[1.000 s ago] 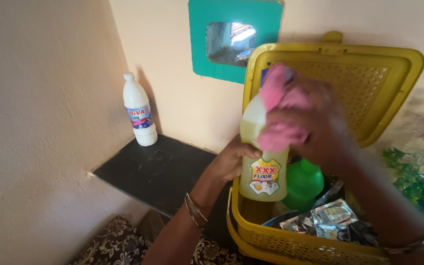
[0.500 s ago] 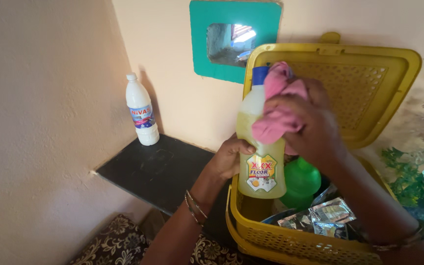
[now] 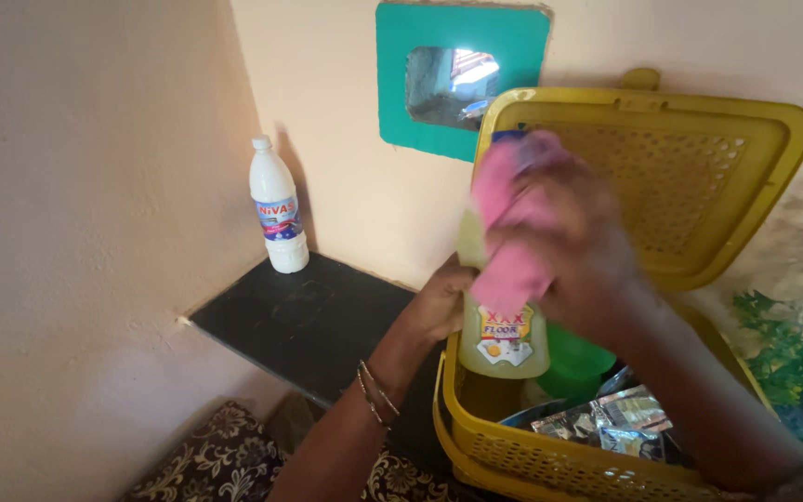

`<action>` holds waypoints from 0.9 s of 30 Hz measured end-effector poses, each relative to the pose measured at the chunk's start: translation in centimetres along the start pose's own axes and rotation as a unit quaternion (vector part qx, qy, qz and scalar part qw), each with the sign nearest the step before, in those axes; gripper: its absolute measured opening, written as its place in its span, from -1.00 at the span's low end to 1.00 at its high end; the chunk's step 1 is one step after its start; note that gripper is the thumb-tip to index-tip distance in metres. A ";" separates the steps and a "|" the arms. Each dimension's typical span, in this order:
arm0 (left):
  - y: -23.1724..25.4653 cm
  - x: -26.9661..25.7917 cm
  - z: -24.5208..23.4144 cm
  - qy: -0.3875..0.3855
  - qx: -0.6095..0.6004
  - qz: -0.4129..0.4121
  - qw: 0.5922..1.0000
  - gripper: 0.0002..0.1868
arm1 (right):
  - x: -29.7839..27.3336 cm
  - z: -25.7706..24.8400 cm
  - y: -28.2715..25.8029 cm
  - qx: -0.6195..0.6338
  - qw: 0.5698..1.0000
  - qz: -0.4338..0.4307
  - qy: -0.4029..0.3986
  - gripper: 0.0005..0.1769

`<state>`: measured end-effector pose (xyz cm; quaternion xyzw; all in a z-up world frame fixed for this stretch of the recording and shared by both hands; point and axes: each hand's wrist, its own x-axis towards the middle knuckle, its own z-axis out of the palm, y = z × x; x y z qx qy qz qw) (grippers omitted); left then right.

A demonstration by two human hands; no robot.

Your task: The person wipes several plastic bottles with a pink cloth, one at a time, then places them on a black shelf. The bottles include a white Nivea bottle, a yellow floor cleaner bottle, a green bottle, and a blue Nivea room freshener bottle.

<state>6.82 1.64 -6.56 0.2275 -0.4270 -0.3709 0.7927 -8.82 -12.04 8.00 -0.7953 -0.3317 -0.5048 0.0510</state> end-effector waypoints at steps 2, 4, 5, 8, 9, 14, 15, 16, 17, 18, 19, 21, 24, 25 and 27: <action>-0.6 0.0 -0.4 0.062 0.090 -0.005 0.994 -0.34 | -0.1 0.2 -1.9 -0.077 0.991 -0.064 -0.091 -0.44; -0.9 0.2 -0.4 0.103 0.125 -0.023 0.987 -0.41 | 0.2 0.1 -2.8 -0.114 0.981 -0.090 -0.129 -0.48; -1.2 0.3 -0.3 0.112 0.116 -0.038 0.986 -0.43 | 0.5 0.1 -3.0 -0.113 0.982 -0.086 -0.121 -0.51; -0.8 0.0 0.2 0.052 0.233 -0.069 0.969 -0.51 | 1.4 0.4 -2.3 -0.137 0.989 -0.034 -0.044 -0.66; -0.6 -0.2 0.7 0.016 0.294 -0.076 0.953 -0.53 | 1.8 0.5 -1.6 -0.151 0.988 -0.009 -0.009 -0.72; 0.9 -0.3 4.0 0.006 0.335 -0.065 0.940 -0.30 | 1.8 -1.2 1.9 -0.007 0.990 0.108 0.087 -0.83; 1.2 -0.2 4.7 -0.004 0.323 -0.059 0.945 -0.27 | 1.7 -1.4 2.2 0.031 0.982 0.161 0.098 -0.81; 1.3 -0.2 5.1 0.006 0.307 -0.058 0.950 -0.24 | 1.6 -1.8 2.6 0.068 0.973 0.175 0.131 -0.83; 1.4 -0.2 5.5 0.015 0.292 -0.057 0.955 -0.20 | 1.6 -2.4 3.3 0.105 0.963 0.189 0.163 -0.86; 1.5 -0.2 5.7 0.024 0.277 -0.055 0.959 -0.16 | 1.7 -3.1 3.9 0.141 0.949 0.201 0.196 -0.88; 1.6 -0.2 5.7 0.027 0.262 -0.055 0.963 -0.17 | 1.7 -3.6 4.4 0.177 0.934 0.212 0.228 -0.90; 1.7 -0.3 5.2 0.033 0.229 -0.055 0.971 -0.18 | 1.6 -3.5 4.7 0.205 0.931 0.211 0.215 -0.85; 1.1 -0.2 4.0 0.048 0.204 -0.060 0.976 -0.22 | 1.2 -3.0 4.5 0.179 0.966 0.172 0.076 -0.64; 0.9 -0.2 3.6 0.054 0.209 -0.063 0.974 -0.27 | 1.0 -2.8 4.5 0.170 0.972 0.158 0.030 -0.56; 1.0 -0.3 2.8 0.066 0.222 -0.067 0.970 -0.36 | 0.9 -2.7 4.5 0.170 0.975 0.139 -0.013 -0.54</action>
